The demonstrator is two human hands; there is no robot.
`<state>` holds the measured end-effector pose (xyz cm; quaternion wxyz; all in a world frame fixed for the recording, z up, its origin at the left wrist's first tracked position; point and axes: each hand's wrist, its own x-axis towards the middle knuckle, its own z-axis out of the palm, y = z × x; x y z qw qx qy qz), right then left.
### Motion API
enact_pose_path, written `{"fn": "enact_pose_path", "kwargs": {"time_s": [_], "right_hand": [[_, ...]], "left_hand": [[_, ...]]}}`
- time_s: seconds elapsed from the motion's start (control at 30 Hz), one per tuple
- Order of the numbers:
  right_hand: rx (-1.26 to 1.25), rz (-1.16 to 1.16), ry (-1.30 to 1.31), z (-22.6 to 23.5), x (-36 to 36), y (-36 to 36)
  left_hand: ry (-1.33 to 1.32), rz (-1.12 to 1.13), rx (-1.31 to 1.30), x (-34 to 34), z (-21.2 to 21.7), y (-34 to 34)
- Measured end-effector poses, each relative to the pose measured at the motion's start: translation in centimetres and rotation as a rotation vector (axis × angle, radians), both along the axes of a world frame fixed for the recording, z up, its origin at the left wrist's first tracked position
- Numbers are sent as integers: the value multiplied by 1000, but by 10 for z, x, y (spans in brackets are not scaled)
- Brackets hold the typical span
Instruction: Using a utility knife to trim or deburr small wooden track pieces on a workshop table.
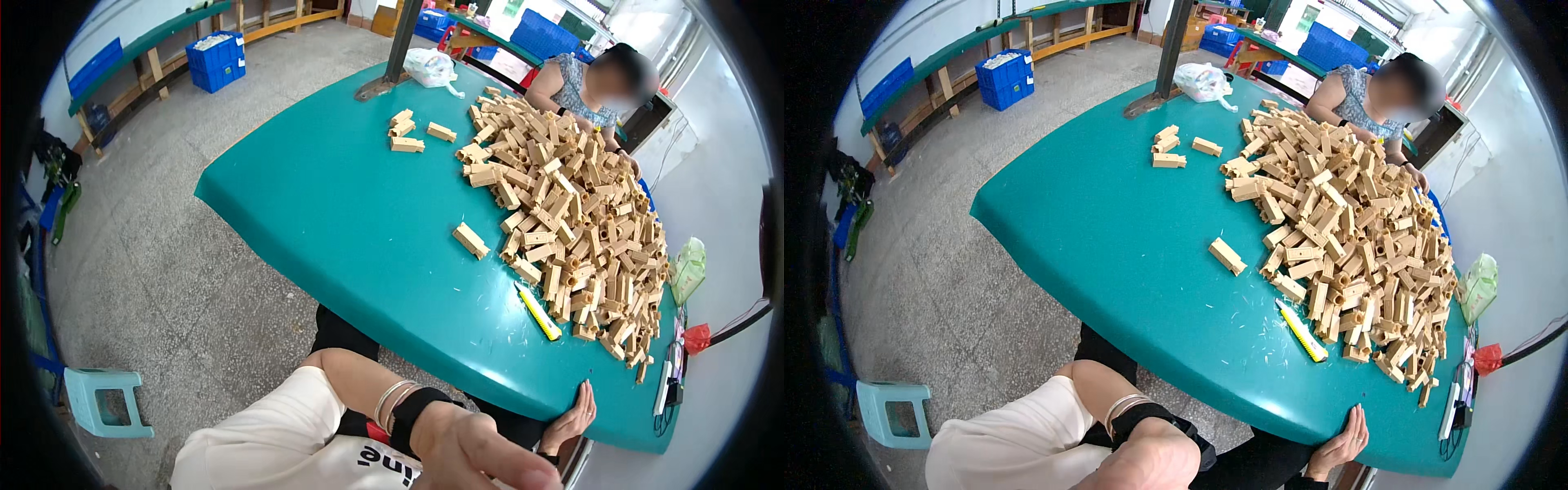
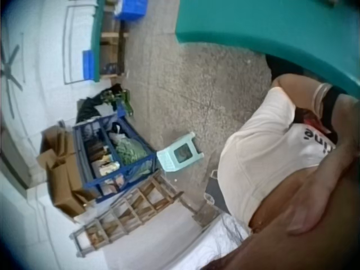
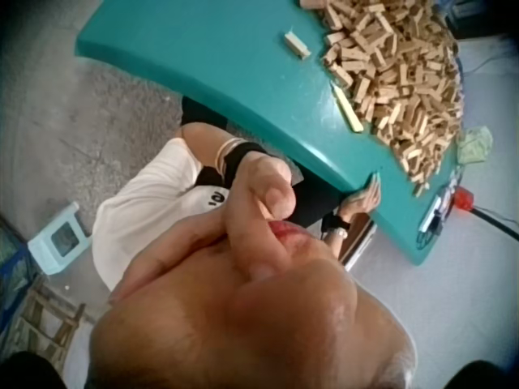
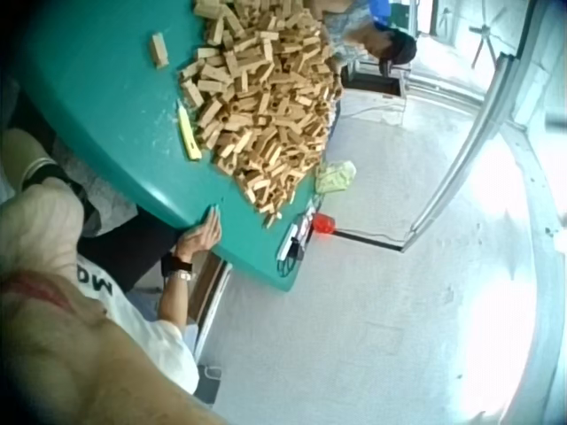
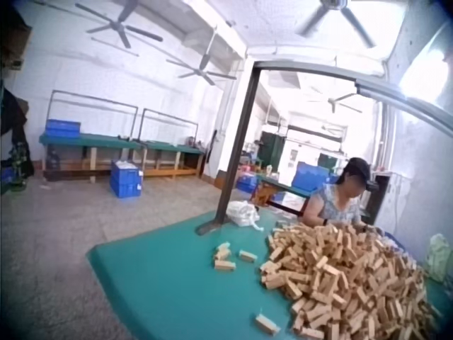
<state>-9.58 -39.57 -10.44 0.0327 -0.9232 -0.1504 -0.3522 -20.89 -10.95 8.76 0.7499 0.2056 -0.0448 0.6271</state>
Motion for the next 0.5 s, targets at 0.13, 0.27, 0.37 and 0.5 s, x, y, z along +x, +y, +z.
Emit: {"fn": "enact_pose_path", "kwargs": {"time_s": [0.13, 0.27, 0.37, 0.5], "right_hand": [[-2, 30, -30, 0, 2, 1], [-12, 32, -35, 0, 2, 1], [-5, 29, -28, 1, 2, 2], [8, 25, -15, 3, 1, 4]], "left_hand": [[78, 53, 12, 5, -3, 1], [158, 104, 22, 5, -11, -9], [215, 141, 32, 8, -13, -8], [290, 190, 44, 12, -16, -7]]}}
